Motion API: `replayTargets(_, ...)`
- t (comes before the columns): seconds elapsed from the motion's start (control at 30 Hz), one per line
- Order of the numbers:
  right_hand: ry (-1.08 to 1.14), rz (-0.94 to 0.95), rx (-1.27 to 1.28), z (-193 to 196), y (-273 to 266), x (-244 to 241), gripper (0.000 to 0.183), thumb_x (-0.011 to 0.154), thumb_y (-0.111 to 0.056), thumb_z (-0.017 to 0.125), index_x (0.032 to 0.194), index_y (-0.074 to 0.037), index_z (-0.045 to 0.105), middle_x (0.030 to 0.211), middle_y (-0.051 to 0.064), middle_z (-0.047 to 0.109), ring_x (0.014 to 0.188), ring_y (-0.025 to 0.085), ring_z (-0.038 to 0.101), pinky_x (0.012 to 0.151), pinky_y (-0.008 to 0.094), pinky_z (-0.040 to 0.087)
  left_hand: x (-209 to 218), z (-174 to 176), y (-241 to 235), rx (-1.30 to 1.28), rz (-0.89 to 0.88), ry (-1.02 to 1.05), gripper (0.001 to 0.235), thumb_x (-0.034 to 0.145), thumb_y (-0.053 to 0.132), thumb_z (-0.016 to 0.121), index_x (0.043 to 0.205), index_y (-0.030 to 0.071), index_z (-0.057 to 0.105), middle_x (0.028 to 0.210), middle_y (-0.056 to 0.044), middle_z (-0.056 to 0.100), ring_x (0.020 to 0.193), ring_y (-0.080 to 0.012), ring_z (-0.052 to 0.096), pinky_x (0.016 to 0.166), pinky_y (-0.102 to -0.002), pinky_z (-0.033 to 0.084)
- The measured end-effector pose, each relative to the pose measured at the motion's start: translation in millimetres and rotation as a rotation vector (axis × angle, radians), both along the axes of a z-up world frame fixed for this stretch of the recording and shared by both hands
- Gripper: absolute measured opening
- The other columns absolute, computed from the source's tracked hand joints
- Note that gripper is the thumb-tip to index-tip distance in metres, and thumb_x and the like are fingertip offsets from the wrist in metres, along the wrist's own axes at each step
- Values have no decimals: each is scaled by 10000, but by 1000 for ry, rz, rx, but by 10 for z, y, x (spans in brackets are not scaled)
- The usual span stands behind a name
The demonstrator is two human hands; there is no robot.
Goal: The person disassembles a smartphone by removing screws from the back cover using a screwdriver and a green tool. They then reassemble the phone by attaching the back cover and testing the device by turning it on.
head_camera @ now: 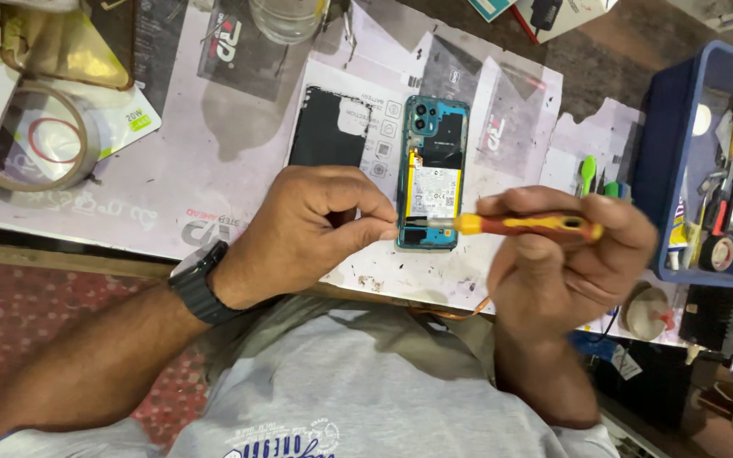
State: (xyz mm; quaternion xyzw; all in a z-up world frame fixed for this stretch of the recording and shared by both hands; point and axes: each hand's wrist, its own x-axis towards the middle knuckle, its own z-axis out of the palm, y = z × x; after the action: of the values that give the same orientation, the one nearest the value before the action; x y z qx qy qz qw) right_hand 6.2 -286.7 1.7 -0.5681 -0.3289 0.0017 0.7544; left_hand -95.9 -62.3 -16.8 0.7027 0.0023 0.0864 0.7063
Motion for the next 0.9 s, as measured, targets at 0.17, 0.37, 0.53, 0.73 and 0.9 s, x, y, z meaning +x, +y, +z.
replayTargets(0.17, -25, -137, -219, 176, -267, -4, 433, 1071, -19, 715, 1398, -88, 438, 1078, 228, 720, 945, 258, 766, 818, 377, 687, 50, 45, -36, 53, 16, -28, 63, 890, 68, 793, 917, 48, 740, 847, -19, 710, 674, -70, 603, 578, -238, 462)
replayTargets(0.37, -148, -319, -1040, -38, -275, 236, 360, 934, -25, 803, 1251, 20, 638, 977, 150, 739, 745, 179, 727, 618, 284, 589, 127, 105, -27, 231, -13, -59, 60, 867, 59, 786, 892, 54, 732, 839, -39, 715, 671, -123, 634, 583, -260, 468)
replayTargets(0.53, -432, -329, -1213, -205, -488, 262, 370, 919, -161, 826, 1224, -35, 659, 1004, 145, 705, 853, 316, 698, 724, 419, 561, 225, 175, -132, 323, -15, -105, 109, 852, 51, 802, 905, 60, 708, 863, -42, 711, 735, -151, 662, 643, -272, 492)
replayTargets(0.73, -290, -556, -1375, 157, -985, 420, 329, 911, -138, 781, 1209, -80, 654, 996, 123, 711, 841, 305, 704, 728, 432, 559, 307, 206, -176, 401, -13, -59, 123, 808, 19, 800, 896, 60, 724, 843, -38, 702, 728, -154, 644, 634, -279, 482)
replayTargets(0.9, -227, -488, -1723, 77, -1007, 382, 296, 871, -187, 765, 1135, -88, 674, 886, 147, 710, 807, 375, 680, 704, 534, 521, 368, 206, -178, 404, -30, -72, 108, 825, 14, 791, 894, 72, 732, 836, -34, 704, 715, -159, 628, 635, -288, 474)
